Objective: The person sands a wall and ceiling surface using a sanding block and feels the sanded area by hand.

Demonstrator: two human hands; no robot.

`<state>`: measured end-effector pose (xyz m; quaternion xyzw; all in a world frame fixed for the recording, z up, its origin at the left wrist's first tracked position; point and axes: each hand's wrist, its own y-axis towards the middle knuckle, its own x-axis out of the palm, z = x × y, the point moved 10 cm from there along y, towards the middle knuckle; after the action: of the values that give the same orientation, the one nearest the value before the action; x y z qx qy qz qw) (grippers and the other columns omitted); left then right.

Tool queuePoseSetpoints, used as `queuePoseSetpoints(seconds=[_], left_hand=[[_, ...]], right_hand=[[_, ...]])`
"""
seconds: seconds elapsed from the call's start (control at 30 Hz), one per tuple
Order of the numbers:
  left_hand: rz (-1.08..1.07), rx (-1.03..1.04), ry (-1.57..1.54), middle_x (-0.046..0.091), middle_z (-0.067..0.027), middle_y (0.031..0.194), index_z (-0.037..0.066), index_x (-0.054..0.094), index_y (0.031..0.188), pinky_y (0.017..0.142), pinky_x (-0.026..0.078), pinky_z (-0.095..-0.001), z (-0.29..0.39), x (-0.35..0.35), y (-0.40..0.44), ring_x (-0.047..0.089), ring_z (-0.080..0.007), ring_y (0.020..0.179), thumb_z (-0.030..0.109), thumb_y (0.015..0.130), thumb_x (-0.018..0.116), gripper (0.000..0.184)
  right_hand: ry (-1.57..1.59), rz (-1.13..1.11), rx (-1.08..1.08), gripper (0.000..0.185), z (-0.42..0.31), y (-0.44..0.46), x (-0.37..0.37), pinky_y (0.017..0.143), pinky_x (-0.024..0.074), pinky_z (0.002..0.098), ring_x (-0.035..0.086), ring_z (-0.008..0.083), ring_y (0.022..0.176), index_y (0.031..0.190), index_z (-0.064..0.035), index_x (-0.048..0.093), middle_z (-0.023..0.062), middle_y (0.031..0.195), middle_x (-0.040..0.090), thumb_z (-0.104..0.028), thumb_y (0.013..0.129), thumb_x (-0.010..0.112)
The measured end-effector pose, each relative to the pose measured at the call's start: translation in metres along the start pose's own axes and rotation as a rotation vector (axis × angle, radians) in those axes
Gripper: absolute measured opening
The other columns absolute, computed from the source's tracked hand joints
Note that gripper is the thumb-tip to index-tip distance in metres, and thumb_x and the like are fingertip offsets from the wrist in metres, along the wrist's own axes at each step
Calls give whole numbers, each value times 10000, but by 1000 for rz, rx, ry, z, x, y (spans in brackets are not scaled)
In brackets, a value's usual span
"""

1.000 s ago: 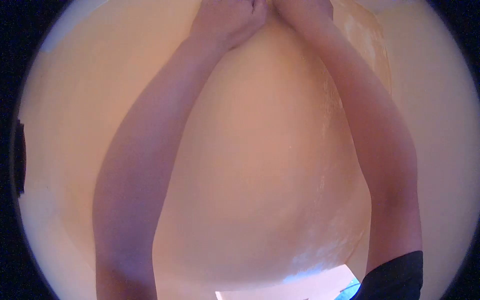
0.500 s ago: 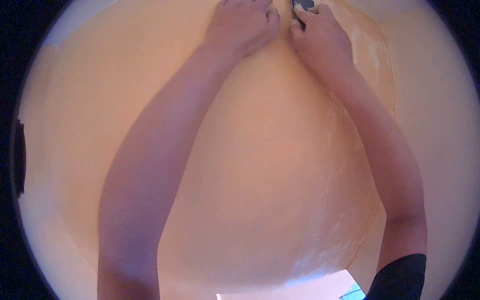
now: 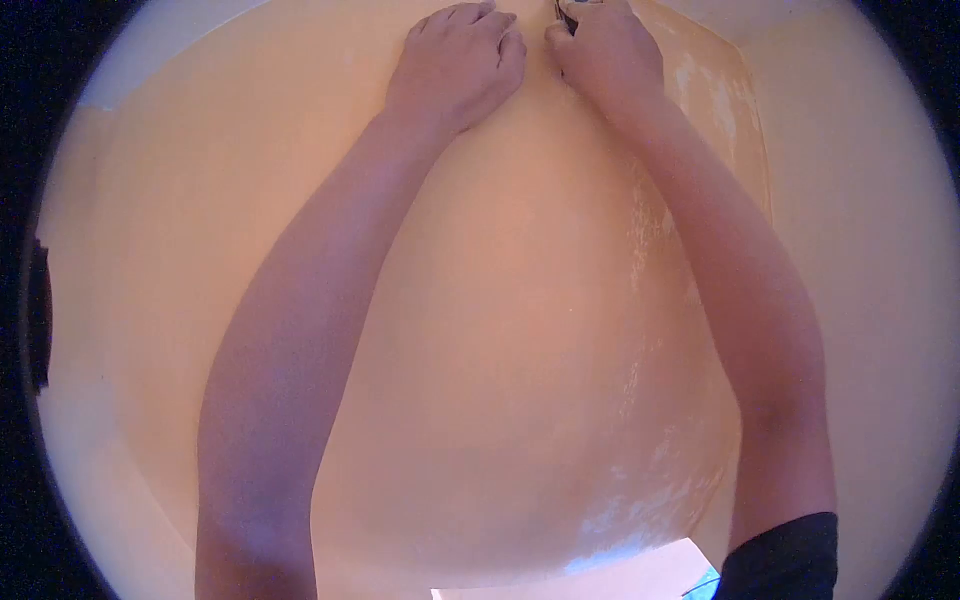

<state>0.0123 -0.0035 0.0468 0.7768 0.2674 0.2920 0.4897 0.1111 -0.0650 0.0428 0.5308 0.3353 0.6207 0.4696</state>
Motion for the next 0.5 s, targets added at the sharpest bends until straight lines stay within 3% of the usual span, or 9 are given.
queuePoseSetpoints(seconds=[0.03,0.07,0.13,0.27,0.33,0.37,0.43,0.5], left_hand=[[-22,12,10,499,-202,1370,-36,520,1289,1140,281,-437,-2,3,1,418,-306,1328,251,970,357,459],[-31,15,5,499,-202,1370,-36,520,1289,1140,281,-437,-3,4,1,418,-306,1328,251,970,357,459],[108,33,-24,545,-214,1314,-52,576,1214,1117,311,-441,-6,-2,0,454,-314,1294,236,962,372,434],[-92,5,-98,606,-209,1222,-41,653,1095,1089,341,-452,-4,-14,5,499,-337,1244,200,900,467,362],[11,110,-40,650,-116,1103,59,649,1040,944,429,-430,2,-11,1,580,-300,1065,228,914,479,272],[9,130,-27,650,-116,1103,59,649,1040,944,429,-430,4,-9,-2,580,-300,1065,228,914,479,272],[235,340,-108,660,-122,926,43,647,908,838,453,-439,25,-30,-14,598,-333,908,178,894,515,189],[213,358,-100,656,-117,904,51,650,907,825,453,-444,26,-25,-11,598,-321,882,181,882,523,184]], right_hand=[[39,47,47,314,-4,1,-8,849,475,405,593,352,949,1089,42,651,217,1049,582,-206,899,609],[36,42,55,314,-2,-7,-10,849,475,405,593,352,949,1089,42,651,217,1049,582,-206,899,609],[-52,-128,86,388,2,-40,-1,841,516,439,625,346,990,1198,-101,648,164,1172,578,-318,884,576],[232,-156,5,391,-25,-156,-70,780,523,391,627,325,911,1220,-110,639,157,1156,587,-136,831,668],[340,-206,87,434,-22,-210,-118,724,482,311,569,232,801,1210,-39,649,167,1102,596,-11,778,691],[383,-224,206,422,-13,-243,-139,731,476,303,552,216,805,1184,-3,657,181,1093,591,-3,762,671],[443,-218,446,444,7,-322,-180,708,469,286,545,204,814,1157,18,662,196,1097,572,-3,714,640],[561,-148,723,447,19,-413,-212,625,426,242,543,166,841,1164,35,636,185,1138,552,-7,719,628]])
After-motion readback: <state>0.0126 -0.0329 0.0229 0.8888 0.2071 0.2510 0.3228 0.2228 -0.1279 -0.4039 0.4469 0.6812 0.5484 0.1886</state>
